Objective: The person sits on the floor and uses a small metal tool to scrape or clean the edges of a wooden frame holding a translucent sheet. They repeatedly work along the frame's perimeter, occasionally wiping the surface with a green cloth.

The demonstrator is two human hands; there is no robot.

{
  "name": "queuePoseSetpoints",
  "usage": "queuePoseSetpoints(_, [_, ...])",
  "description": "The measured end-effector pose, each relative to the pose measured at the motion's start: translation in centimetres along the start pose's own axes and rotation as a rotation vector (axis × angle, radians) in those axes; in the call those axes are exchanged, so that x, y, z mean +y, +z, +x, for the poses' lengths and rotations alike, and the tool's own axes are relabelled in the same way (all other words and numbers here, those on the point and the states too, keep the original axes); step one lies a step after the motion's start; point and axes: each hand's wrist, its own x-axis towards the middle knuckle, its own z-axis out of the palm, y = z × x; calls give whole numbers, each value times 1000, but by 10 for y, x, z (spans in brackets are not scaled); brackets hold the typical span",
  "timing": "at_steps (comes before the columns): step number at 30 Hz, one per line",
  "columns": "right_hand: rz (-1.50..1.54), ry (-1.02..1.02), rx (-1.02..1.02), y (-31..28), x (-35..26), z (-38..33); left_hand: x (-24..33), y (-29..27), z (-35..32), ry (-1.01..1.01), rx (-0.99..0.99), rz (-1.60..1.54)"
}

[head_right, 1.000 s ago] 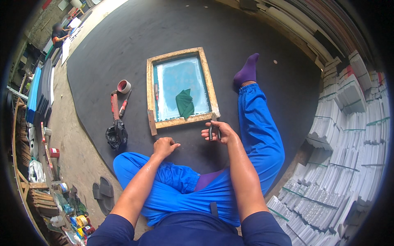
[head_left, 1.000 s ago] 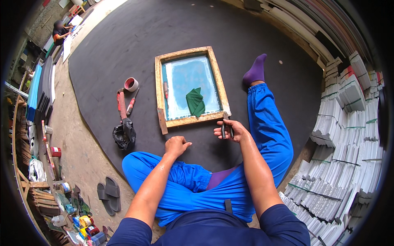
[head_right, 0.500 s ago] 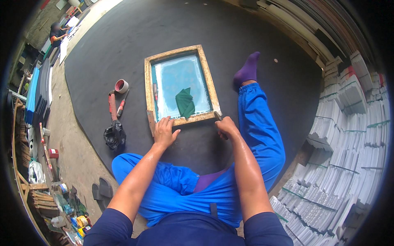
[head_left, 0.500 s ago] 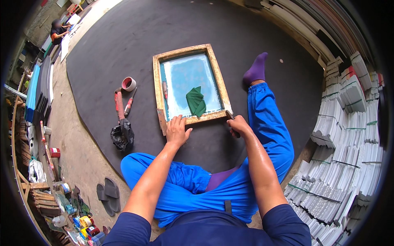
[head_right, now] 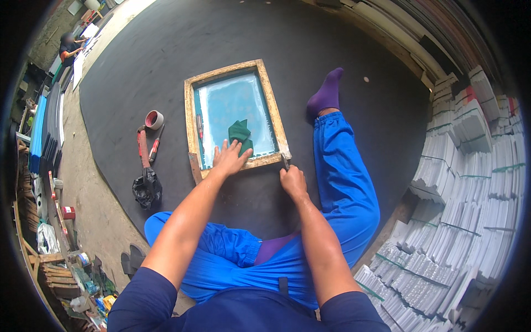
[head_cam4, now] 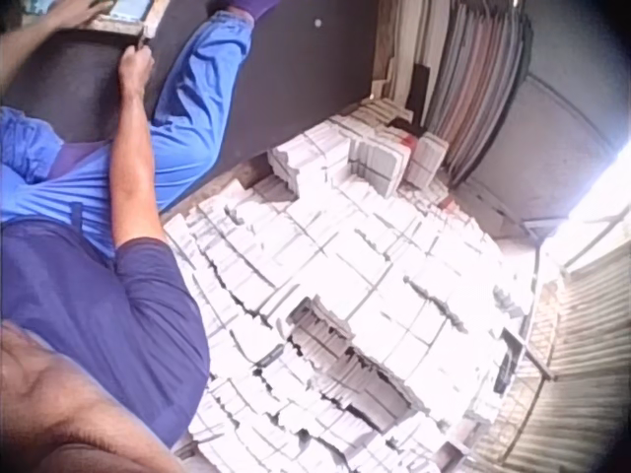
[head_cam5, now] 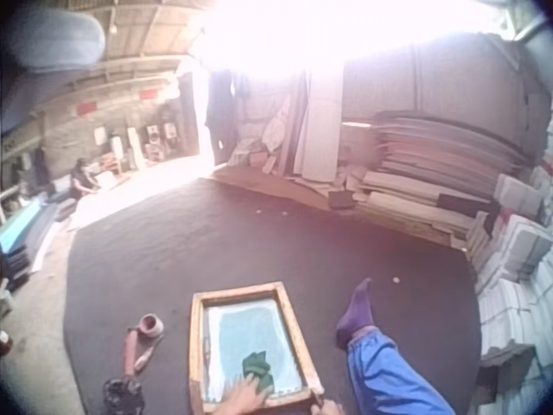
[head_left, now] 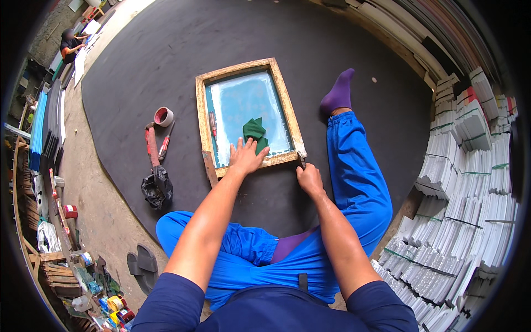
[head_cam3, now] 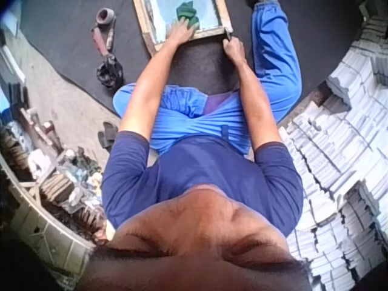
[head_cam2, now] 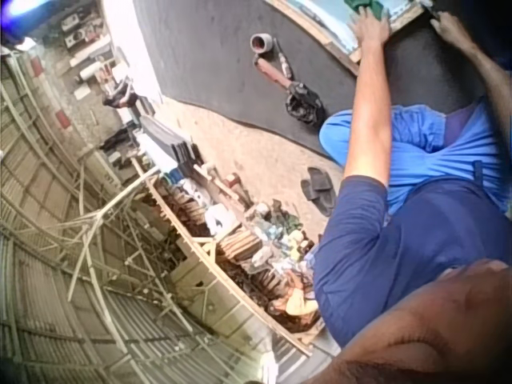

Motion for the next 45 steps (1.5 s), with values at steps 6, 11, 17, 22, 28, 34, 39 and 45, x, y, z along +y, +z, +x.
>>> queuePoseSetpoints(6, [37, -54, -101, 1, -10, -24, -21, -2, 5, -80, 116, -254])
queuePoseSetpoints(11, [43, -176, -408, 28, -27, -49, -51, 24, -33, 81, 492, -429])
queuePoseSetpoints(17, [341, -7, -963, 56, -46, -82, -63, 71, -112, 146, 412, -682])
queuePoseSetpoints(22, [382, 41, -1111, 66, -51, -87, -72, 90, -129, -191, -77, -1275])
queuePoseSetpoints(28, [512, 147, -1226, 77, -46, -87, -86, 100, -126, -217, -61, -1401])
queuePoseSetpoints(34, [381, 88, -1091, 72, -40, -86, -83, 94, -133, -272, 24, -1376])
queuePoseSetpoints(39, [418, 109, -727, 49, -32, -72, -89, 94, -136, -212, 290, -888])
queuePoseSetpoints(45, [375, 154, -278, 17, -4, -23, -56, 74, -145, 24, 588, -332])
